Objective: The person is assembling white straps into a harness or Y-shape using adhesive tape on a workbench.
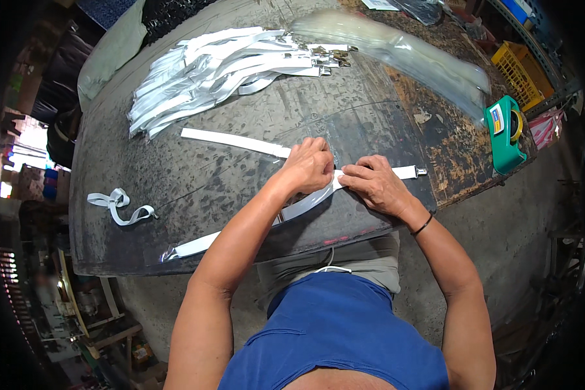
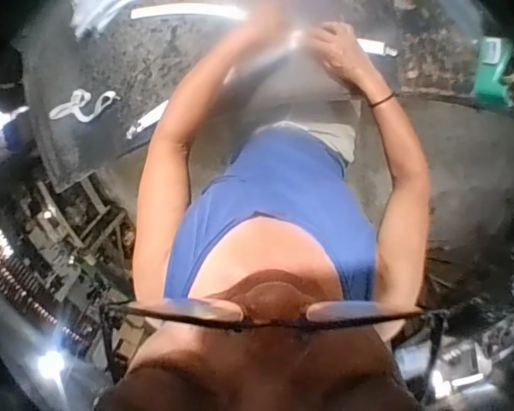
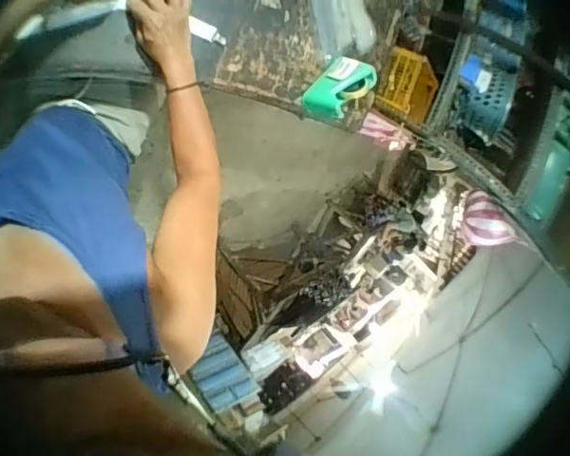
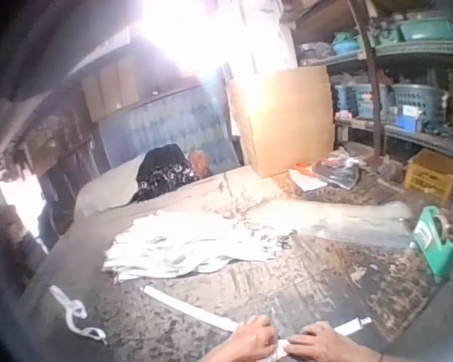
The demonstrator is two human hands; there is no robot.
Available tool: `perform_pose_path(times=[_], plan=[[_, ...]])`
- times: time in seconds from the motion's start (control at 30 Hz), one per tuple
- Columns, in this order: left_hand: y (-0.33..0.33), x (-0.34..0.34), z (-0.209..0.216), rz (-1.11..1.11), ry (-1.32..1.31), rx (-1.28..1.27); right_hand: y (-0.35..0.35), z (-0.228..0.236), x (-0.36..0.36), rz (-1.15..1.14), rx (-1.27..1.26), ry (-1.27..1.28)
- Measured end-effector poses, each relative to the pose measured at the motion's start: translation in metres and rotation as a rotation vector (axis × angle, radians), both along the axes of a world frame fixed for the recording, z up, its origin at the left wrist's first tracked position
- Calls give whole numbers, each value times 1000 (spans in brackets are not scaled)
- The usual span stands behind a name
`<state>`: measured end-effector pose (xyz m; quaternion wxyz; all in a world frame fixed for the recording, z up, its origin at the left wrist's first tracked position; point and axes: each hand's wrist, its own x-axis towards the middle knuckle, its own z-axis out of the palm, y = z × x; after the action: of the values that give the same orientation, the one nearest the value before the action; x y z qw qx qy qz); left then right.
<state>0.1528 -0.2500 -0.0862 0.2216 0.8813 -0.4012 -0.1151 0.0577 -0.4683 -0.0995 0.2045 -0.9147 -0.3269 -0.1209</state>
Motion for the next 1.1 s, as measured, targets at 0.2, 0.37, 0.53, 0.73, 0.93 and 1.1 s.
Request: perform_pose_path(times=[0.2, 0.37, 0.53, 0.73, 0.93, 1.1], plan=[[-11, 7, 15, -19, 80, 202, 0, 2, -2, -4, -6, -25], [-7, 1, 13, 13, 39, 124, 3, 2, -1, -20, -53, -18], [23, -27, -13, 25, -236, -223, 4, 4, -1, -21, -54, -24], [43, -71, 3, -3, -387, -67, 7, 7, -4, -22, -65, 7], [43, -69, -6, -6, -384, -1, 6, 10, -2, -16, -73, 4], [41, -68, -9, -19, -414, -18, 3, 7, 0, -11, -56, 6]])
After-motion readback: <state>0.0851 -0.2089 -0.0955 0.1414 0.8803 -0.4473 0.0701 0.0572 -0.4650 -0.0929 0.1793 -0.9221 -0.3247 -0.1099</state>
